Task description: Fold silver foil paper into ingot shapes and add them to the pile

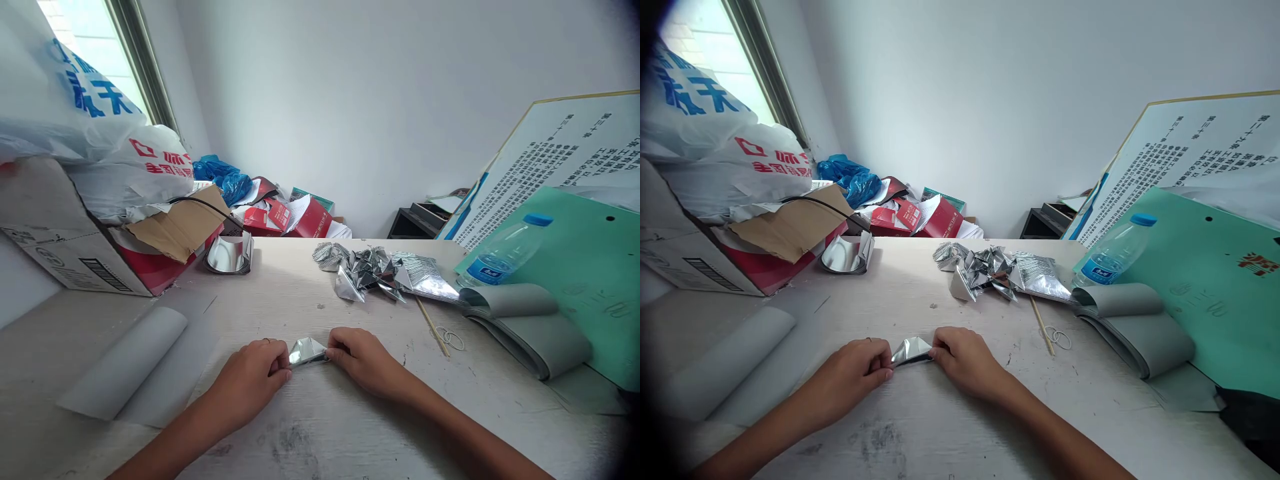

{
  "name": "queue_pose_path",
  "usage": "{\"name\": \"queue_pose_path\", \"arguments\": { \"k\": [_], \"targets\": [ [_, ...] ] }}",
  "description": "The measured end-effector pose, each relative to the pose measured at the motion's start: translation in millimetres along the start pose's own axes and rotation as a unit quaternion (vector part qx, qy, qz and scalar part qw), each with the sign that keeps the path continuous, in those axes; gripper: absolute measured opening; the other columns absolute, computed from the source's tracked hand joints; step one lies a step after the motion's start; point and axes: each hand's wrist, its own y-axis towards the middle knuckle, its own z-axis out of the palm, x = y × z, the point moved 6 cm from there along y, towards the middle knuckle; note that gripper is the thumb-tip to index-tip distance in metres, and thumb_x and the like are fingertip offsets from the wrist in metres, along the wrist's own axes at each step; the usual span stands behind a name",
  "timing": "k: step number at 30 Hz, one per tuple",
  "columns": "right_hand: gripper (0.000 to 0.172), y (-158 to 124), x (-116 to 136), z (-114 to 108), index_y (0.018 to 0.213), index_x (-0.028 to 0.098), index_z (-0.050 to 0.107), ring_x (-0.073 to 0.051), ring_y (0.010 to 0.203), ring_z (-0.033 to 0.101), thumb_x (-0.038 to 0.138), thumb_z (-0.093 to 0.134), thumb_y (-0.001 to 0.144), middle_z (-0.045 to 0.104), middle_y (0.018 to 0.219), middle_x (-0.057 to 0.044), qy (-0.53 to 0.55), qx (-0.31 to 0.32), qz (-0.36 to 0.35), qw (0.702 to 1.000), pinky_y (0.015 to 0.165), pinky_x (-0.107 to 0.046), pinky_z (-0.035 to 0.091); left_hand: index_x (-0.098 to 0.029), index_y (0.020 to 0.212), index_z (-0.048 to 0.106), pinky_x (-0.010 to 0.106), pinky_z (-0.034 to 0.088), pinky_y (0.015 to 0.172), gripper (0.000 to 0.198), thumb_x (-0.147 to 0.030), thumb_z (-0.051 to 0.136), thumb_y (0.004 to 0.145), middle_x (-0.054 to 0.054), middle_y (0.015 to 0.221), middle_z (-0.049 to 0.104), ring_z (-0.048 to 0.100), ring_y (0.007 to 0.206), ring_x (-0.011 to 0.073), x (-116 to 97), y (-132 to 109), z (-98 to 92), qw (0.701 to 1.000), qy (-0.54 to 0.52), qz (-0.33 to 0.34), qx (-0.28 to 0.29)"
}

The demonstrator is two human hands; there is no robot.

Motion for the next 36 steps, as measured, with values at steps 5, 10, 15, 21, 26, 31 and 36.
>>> {"name": "queue_pose_path", "arguments": {
  "k": [5,10,15,21,26,31,36],
  "targets": [
    [0.018,-1,-2,0,0.083,0.018,0.059,-0.011,0.077,0.049,0.030,0.051,0.094,0.061,0.085,0.001,0.026,-0.025,-0.004,0.999,0.067,-0.022,0.030,-0.021,0.077,0.059,0.027,0.033,0.062,0.013,-0.028,0.054,0.087,-0.002,0.075,0.061,0.055,0.076,0.0171,4,0,-2.4,0.999,-0.019,-0.014,-0.028],
    [0.021,-1,-1,-2,0.084,0.018,0.056,-0.011,0.080,0.050,0.033,0.049,0.096,0.060,0.089,0.000,0.038,-0.046,-0.005,0.998,0.070,-0.022,0.033,-0.021,0.077,0.057,0.027,0.036,0.059,0.020,-0.038,0.054,0.087,-0.002,0.069,0.057,0.053,0.067,0.0162,9,2,0.9,0.987,-0.153,-0.024,-0.036],
    [0.025,-3,-3,-2,0.083,0.019,0.056,-0.011,0.071,0.049,0.037,0.046,0.097,0.061,0.079,0.001,0.037,-0.040,0.042,0.998,0.065,-0.023,0.029,-0.019,0.076,0.057,0.025,0.039,0.058,0.026,-0.044,0.061,0.082,-0.002,0.065,0.056,0.052,0.062,0.0144,11,5,4.1,0.953,-0.301,-0.026,-0.040],
    [0.027,-2,1,-1,0.080,0.017,0.053,-0.009,0.067,0.047,0.039,0.048,0.095,0.057,0.073,0.002,0.179,-0.039,0.025,0.983,0.063,-0.021,0.032,-0.017,0.073,0.058,0.025,0.039,0.058,0.030,-0.046,0.068,0.076,-0.001,0.062,0.058,0.051,0.061,0.0135,10,5,-5.0,0.936,-0.340,-0.005,-0.087],
    [0.033,3,-5,2,0.080,0.016,0.054,-0.008,0.063,0.044,0.047,0.055,0.090,0.055,0.072,0.001,0.271,-0.011,0.016,0.962,0.058,-0.020,0.030,-0.016,0.069,0.060,0.024,0.039,0.055,0.030,-0.044,0.071,0.073,0.000,0.058,0.058,0.050,0.058,0.0126,8,1,-9.5,0.933,-0.347,-0.010,-0.095],
    [0.035,5,-7,4,0.079,0.015,0.055,-0.007,0.060,0.042,0.049,0.060,0.086,0.052,0.068,0.002,0.326,-0.003,0.006,0.945,0.055,-0.020,0.028,-0.017,0.070,0.060,0.022,0.039,0.053,0.025,-0.039,0.071,0.074,-0.001,0.058,0.057,0.051,0.056,0.0117,6,1,-12.7,0.931,-0.350,0.007,-0.102],
    [0.030,4,0,1,0.084,0.015,0.056,-0.007,0.060,0.042,0.044,0.064,0.084,0.052,0.067,0.003,0.342,-0.015,0.008,0.939,0.055,-0.019,0.028,-0.017,0.090,0.067,0.024,0.043,0.058,0.024,-0.038,0.070,0.077,-0.001,0.069,0.058,0.054,0.062,0.0124,7,3,-10.9,0.928,-0.361,0.021,-0.091]
  ]
}}
